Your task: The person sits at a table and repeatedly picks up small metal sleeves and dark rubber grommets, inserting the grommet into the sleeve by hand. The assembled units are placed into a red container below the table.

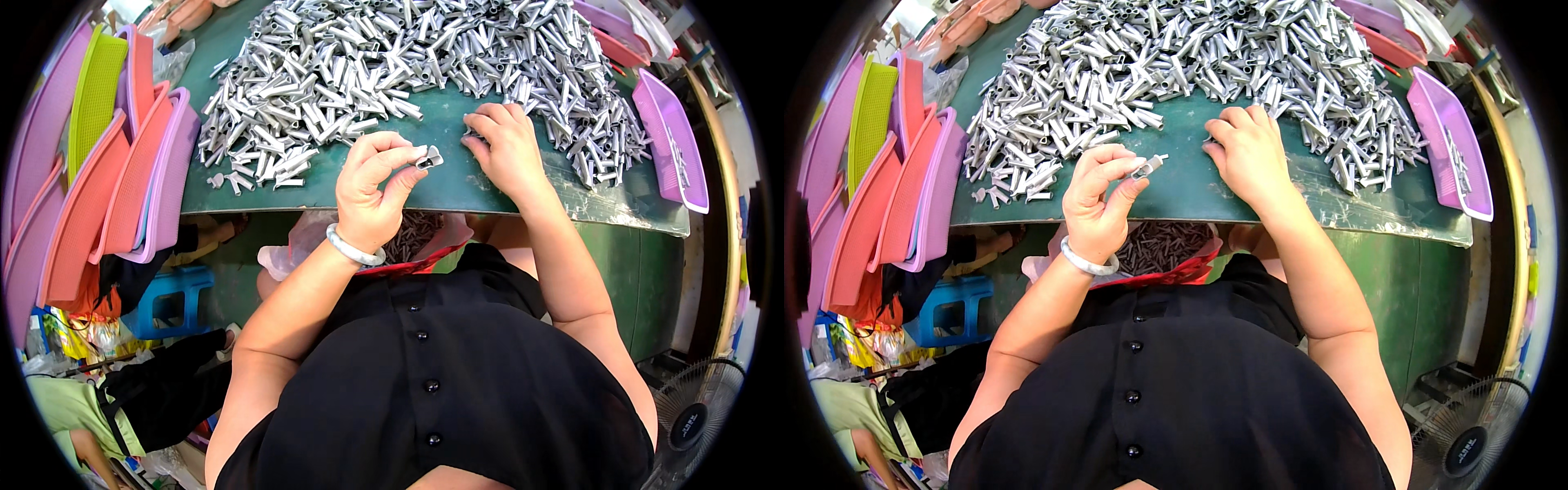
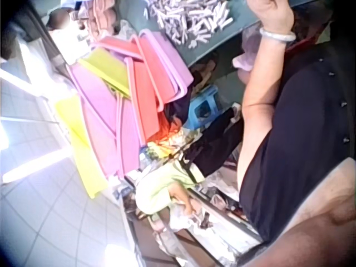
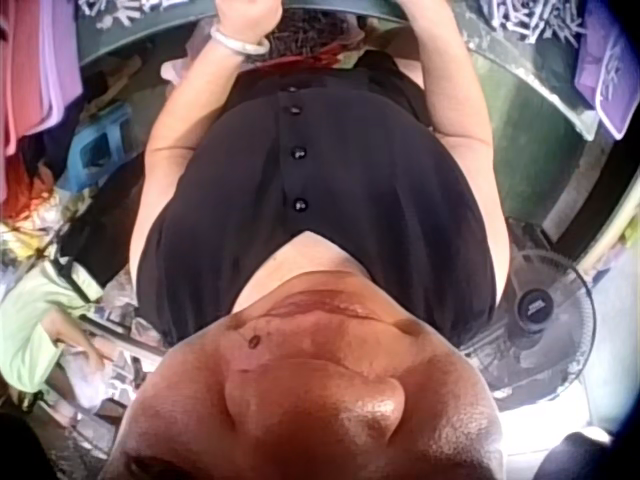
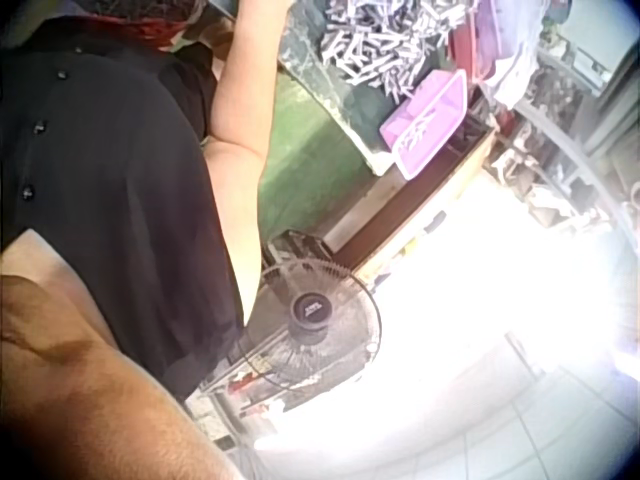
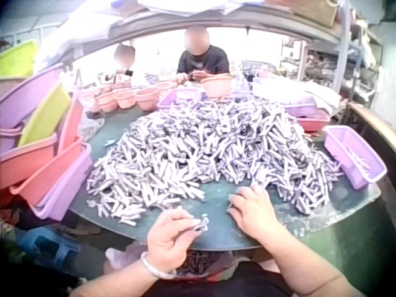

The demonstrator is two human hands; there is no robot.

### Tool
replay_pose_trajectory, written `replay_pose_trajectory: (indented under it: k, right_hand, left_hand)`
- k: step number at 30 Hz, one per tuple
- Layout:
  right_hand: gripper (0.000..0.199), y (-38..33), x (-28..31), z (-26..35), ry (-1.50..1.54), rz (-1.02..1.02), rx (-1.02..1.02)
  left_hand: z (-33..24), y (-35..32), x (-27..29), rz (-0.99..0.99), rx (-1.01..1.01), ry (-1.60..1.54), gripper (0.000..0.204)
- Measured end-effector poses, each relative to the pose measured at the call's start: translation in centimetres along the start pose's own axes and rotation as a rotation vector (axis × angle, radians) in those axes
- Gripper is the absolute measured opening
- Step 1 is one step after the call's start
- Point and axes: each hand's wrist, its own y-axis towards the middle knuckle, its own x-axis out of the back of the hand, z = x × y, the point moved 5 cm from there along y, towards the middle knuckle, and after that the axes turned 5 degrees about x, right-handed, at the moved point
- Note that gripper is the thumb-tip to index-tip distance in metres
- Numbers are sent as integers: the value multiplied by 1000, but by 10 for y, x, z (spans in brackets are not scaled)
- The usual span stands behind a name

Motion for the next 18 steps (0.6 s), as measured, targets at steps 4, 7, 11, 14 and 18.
replay_pose_trajectory:
  k: [4,7,11,14,18]
  right_hand:
    - [22,0,2,0,11,-7,-1]
    - [18,1,3,1,43,-38,14]
    - [15,4,4,-3,165,-118,0]
    - [13,8,8,-6,230,-140,-38]
    - [12,8,14,-3,308,-224,-67]
  left_hand:
    - [2,-2,2,-9,17,-29,28]
    - [1,-2,4,2,-48,25,27]
    - [11,-8,1,7,245,-342,20]
    - [27,-18,-7,22,713,-817,14]
    - [32,-23,-9,64,972,-1062,20]
